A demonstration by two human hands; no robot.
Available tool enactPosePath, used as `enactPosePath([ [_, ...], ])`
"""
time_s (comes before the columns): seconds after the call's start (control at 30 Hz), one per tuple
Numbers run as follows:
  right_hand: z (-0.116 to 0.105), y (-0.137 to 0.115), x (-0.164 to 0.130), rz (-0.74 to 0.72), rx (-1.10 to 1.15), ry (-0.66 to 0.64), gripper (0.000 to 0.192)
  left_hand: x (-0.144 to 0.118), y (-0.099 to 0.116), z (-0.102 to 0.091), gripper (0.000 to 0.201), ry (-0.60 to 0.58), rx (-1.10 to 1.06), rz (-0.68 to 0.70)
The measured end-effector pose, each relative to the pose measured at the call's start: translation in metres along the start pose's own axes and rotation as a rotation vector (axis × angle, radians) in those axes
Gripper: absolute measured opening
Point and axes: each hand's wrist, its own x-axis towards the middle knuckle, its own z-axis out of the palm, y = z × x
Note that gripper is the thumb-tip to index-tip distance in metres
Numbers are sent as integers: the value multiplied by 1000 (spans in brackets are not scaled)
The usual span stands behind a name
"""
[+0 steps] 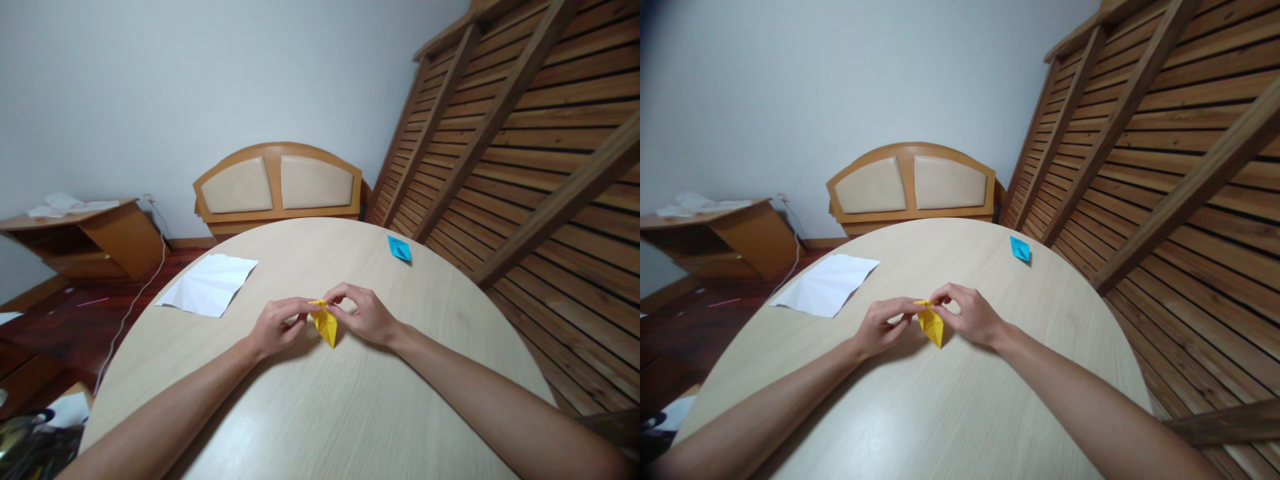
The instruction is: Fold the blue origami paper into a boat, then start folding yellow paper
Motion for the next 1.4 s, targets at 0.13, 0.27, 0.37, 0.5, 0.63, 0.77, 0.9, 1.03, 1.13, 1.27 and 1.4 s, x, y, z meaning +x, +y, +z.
enactPosePath([
  [0.13, 2, -2, 0, 47, -26, 39, 9, -2, 2, 3, 18, 24, 0, -97],
  [0.27, 3, -6, 2, 52, -24, 51, 10, -4, 1, 7, 24, 81, -27, -258],
  [0.37, 4, -7, 2, 76, -5, 50, 11, -4, 0, 7, 18, 38, -51, -268],
  [0.5, 6, -8, 0, 125, 6, 46, 23, 0, 1, 6, 13, 47, -86, -283],
  [0.63, 7, -10, -1, 132, 11, 36, 34, 2, 2, 7, 14, 133, -108, -324],
  [0.77, 5, -11, 0, 79, -26, 35, 19, 3, 2, 8, 16, 131, -154, -357],
  [0.9, 4, -9, 0, 76, -75, 44, 12, 3, 3, 9, 21, 74, -182, -415],
  [1.03, 5, -8, -1, 100, -81, 54, 21, 4, 2, 8, 26, 87, -203, -436],
  [1.13, 6, -6, -1, 91, -115, 45, 26, 3, 0, 8, 26, 137, -217, -456],
  [1.27, 3, -4, 0, 31, -165, 57, 20, 2, 1, 9, 22, 117, -233, -487],
  [1.4, -1, -2, 1, -57, -217, 56, 19, 4, 3, 9, 17, 27, -190, -425],
])
